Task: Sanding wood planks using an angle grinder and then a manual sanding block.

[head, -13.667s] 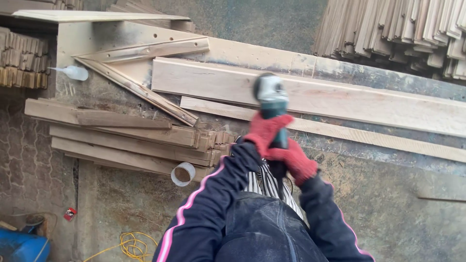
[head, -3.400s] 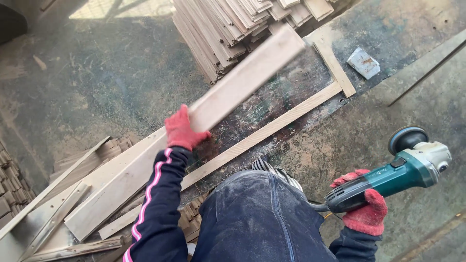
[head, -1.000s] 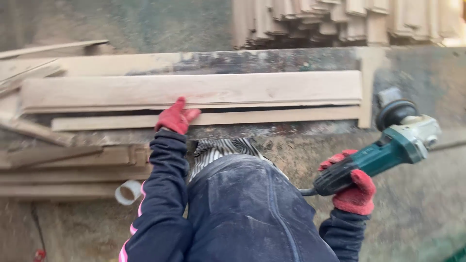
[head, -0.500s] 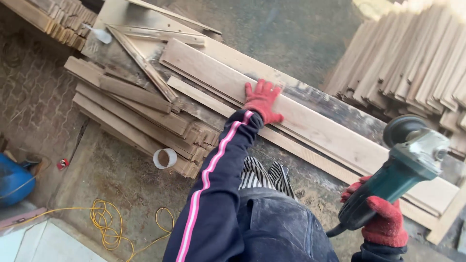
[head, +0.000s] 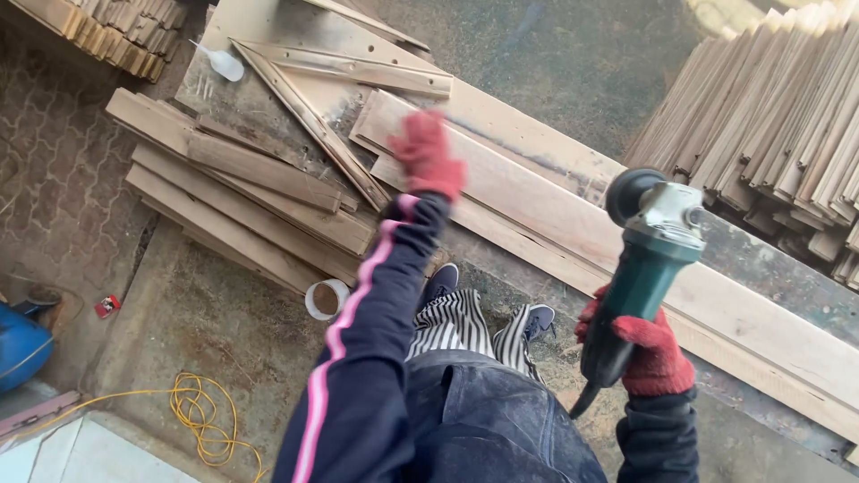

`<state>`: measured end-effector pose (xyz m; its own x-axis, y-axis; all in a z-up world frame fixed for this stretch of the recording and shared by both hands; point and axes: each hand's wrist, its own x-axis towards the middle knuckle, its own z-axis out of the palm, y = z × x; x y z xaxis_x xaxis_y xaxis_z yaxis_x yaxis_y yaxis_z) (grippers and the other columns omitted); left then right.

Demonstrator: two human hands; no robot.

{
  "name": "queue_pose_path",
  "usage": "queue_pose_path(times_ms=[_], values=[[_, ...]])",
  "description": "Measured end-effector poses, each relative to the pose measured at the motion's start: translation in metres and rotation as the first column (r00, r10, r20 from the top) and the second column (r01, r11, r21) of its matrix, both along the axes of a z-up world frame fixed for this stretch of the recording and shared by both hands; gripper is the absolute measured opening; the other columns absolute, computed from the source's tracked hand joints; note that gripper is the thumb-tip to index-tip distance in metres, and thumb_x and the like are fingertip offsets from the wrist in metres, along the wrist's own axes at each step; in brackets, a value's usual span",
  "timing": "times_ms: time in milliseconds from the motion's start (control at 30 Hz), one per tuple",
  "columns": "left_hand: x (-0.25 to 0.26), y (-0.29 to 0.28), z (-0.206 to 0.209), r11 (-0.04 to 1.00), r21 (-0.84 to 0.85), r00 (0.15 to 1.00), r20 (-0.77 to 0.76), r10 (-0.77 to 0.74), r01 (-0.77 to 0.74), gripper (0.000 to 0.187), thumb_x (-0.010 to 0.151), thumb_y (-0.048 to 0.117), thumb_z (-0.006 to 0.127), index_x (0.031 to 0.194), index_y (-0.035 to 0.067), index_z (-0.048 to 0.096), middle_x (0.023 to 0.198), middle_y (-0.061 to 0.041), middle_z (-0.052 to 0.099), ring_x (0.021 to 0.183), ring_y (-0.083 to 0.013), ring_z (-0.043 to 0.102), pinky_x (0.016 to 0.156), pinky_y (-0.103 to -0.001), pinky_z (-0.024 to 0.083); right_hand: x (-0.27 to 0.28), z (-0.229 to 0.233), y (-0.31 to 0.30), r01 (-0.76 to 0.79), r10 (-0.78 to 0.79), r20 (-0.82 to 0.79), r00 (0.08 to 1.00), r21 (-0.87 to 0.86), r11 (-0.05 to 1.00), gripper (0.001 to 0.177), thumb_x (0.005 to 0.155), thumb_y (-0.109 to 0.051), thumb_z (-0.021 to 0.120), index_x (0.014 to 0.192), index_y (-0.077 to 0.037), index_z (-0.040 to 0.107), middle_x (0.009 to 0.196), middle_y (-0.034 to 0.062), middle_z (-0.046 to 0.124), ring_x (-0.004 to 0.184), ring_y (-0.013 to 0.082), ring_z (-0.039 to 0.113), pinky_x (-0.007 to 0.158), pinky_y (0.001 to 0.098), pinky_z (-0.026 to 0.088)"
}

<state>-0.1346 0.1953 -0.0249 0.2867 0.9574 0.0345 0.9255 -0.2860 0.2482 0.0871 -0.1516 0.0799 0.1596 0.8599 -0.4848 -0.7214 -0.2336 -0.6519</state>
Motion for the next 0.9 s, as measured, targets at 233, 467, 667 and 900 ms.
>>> queue_pose_path(times_ms=[233,467,667,900], values=[[-0.130,0.096,0.005,0.959,-0.235,0.922,-0.382,0.059,-0.158,0.091,0.062,0.064,0.084,0.141,0.028,0.056,0.126,-0.005,0.069,0.121,-0.0283,0.062,0.099,-0.051,0.046,-0.081,0.018,0.058,0.089,-0.086,0.046,0.995,-0.061,0.994,0.060,0.058,-0.015,0.075,0.112,0.009,0.067,0.079,0.0308,0.069,0.068,0.0424,0.076,0.060,0.0531,0.063],[-0.115,0.030,0.075,0.979,-0.185,0.968,-0.249,0.037,-0.085,0.095,0.079,0.060,0.077,0.155,0.016,0.039,0.145,-0.010,0.060,0.143,-0.0282,0.044,0.120,-0.049,0.024,-0.111,0.033,0.092,0.120,-0.101,0.118,0.988,-0.171,0.978,0.062,0.057,-0.013,0.076,0.114,0.010,0.067,0.083,0.0293,0.070,0.071,0.0413,0.074,0.066,0.0495,0.061],[-0.023,-0.139,0.053,0.418,-0.690,0.512,0.721,0.467,0.591,0.083,0.076,0.067,0.080,0.132,0.007,0.065,0.128,-0.017,0.061,0.132,-0.0308,0.049,0.116,-0.050,0.036,-0.126,0.009,0.104,0.102,-0.069,0.152,0.986,-0.223,0.969,0.059,0.051,-0.009,0.082,0.107,0.005,0.072,0.085,0.0224,0.072,0.074,0.0348,0.074,0.069,0.0448,0.059],[0.025,-0.144,0.071,0.234,-0.906,0.443,0.382,0.811,0.352,0.060,0.050,0.007,0.096,0.104,0.011,0.068,0.084,-0.013,0.072,0.081,-0.0327,0.074,0.070,-0.040,0.061,-0.142,0.018,0.108,0.079,0.032,0.317,0.948,-0.330,0.941,0.053,0.049,-0.001,0.090,0.099,-0.003,0.073,0.083,0.0126,0.070,0.075,0.0243,0.068,0.074,0.0371,0.056]])
